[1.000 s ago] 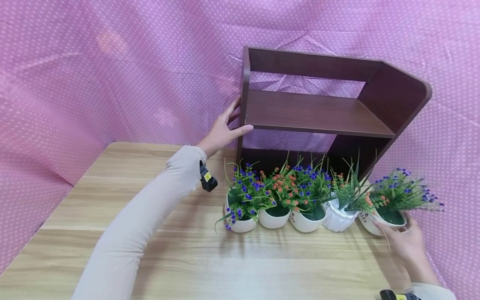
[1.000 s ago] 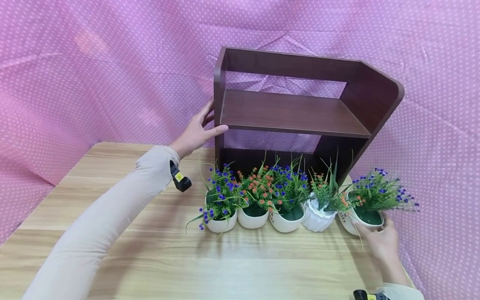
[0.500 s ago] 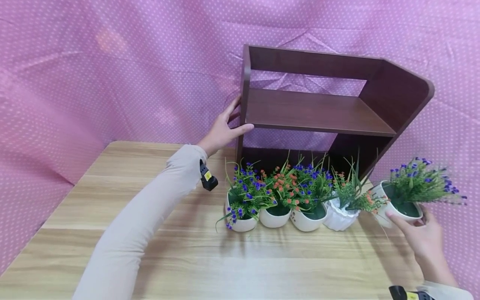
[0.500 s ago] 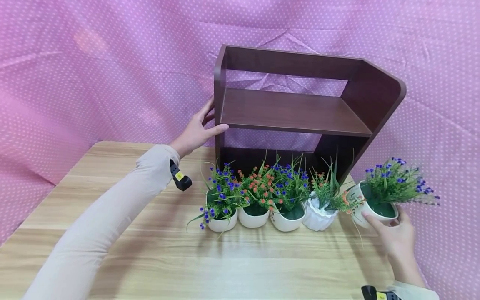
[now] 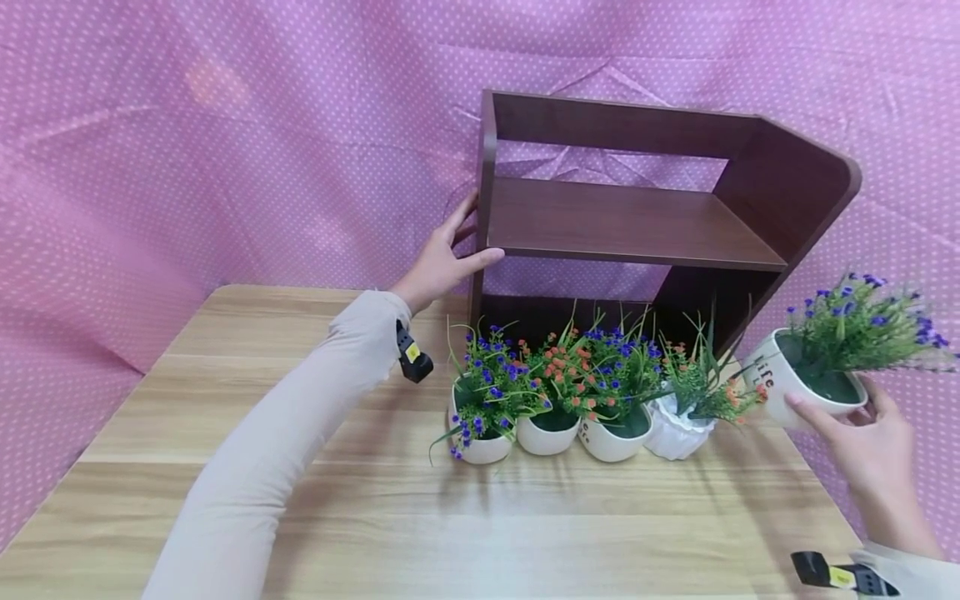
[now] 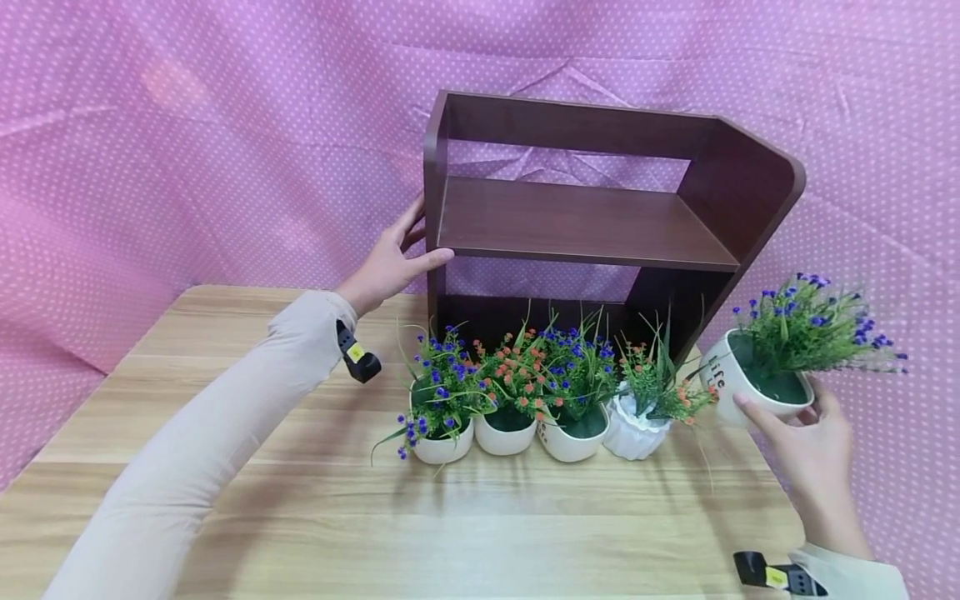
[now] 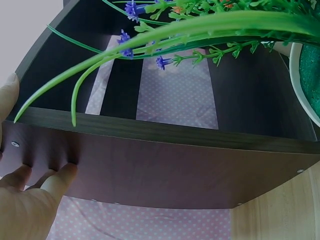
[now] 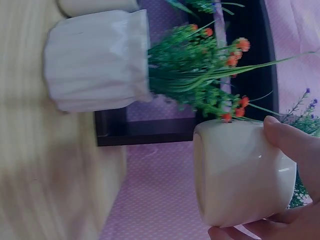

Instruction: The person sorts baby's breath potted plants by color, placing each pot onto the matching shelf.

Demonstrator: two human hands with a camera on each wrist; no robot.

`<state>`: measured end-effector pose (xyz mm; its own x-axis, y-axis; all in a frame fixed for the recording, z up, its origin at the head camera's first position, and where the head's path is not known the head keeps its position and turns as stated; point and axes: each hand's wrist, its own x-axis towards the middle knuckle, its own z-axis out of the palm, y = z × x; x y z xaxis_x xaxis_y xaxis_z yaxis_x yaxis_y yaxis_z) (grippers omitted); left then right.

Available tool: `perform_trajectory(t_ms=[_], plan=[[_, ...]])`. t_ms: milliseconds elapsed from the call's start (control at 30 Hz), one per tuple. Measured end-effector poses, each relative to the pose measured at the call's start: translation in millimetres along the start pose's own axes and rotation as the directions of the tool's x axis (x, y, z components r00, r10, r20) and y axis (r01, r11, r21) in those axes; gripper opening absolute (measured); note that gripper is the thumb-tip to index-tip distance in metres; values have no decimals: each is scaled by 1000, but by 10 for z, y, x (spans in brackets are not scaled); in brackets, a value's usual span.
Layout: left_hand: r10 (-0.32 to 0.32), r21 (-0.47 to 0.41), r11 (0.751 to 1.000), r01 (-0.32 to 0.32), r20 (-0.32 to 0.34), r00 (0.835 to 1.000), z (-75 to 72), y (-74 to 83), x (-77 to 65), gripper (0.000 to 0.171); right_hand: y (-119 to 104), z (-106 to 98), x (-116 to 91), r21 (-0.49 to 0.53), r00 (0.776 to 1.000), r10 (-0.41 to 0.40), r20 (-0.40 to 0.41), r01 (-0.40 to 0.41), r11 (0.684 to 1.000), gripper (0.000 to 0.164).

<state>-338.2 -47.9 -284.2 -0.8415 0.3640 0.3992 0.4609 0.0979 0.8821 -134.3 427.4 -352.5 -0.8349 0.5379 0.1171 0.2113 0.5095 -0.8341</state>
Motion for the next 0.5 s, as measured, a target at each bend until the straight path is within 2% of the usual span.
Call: perform_trajectory(t_ms=[267,500], plan=[[-18,-24,1000,18,11,1000,-1,86,-28,86,-272,-94,-24,76,998,-64,-26,66,995,86],[0,9,1000,0,-7,1000,1,-3,-2,86,-523,-155,-89,113,993,-115,-40,119,986,80]])
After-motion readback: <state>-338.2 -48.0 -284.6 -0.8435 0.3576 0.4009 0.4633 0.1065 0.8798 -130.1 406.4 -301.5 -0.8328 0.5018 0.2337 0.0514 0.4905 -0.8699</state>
